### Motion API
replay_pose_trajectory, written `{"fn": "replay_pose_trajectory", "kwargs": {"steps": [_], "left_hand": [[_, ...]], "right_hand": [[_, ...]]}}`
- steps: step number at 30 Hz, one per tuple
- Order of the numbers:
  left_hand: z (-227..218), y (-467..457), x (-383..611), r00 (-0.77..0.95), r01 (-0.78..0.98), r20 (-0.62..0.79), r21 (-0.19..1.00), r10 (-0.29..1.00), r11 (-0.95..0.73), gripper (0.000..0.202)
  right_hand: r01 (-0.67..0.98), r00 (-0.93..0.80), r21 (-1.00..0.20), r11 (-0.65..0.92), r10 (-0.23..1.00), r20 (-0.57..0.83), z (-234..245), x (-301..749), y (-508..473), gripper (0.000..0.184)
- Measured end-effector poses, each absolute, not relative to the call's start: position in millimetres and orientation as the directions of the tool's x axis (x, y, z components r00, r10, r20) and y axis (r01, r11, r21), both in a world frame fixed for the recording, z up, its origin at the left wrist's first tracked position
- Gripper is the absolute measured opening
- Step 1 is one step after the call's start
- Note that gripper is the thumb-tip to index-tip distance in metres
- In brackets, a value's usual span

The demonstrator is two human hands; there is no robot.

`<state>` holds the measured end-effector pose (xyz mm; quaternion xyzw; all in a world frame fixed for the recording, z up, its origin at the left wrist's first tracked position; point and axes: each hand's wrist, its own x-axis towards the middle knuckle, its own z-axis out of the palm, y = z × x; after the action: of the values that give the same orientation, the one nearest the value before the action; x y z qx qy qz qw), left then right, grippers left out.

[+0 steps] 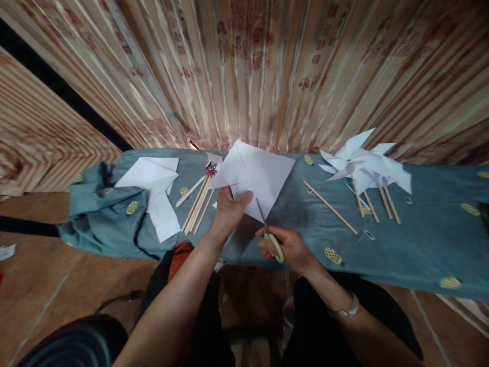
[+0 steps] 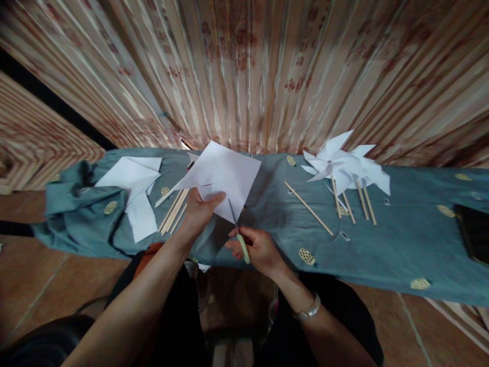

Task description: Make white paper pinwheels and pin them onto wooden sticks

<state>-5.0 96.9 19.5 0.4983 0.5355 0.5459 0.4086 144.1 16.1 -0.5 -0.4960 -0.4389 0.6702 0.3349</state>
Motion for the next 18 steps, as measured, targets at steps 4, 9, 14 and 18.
{"fn": "replay_pose_trajectory", "kwargs": {"steps": [4, 9, 14, 18], "left_hand": [[21.6, 96.2, -5.2, -0.168, 0.091, 0.108, 0.991, 0.98, -0.094, 0.023], [19.3, 94.7, -6.2, -0.16, 0.078, 0.084, 0.994, 0.983, -0.073, 0.025], [15.1, 91.9, -7.3, -0.111, 0.053, 0.01, 0.999, 0.994, -0.004, 0.025], [14.3, 91.2, -7.8, -0.095, 0.044, 0.02, 0.999, 0.995, -0.015, 0.023]], "right_hand": [[-0.021, -0.283, -0.926, -0.376, 0.891, -0.355, -0.5, 144.0, 15.9, 0.047], [-0.017, -0.275, -0.933, -0.359, 0.899, -0.341, -3.6, 144.2, 15.4, 0.046], [-0.018, -0.271, -0.933, -0.358, 0.9, -0.341, -3.1, 145.3, 16.7, 0.047], [-0.021, -0.273, -0.93, -0.367, 0.897, -0.348, -1.9, 145.5, 17.7, 0.048]]}}
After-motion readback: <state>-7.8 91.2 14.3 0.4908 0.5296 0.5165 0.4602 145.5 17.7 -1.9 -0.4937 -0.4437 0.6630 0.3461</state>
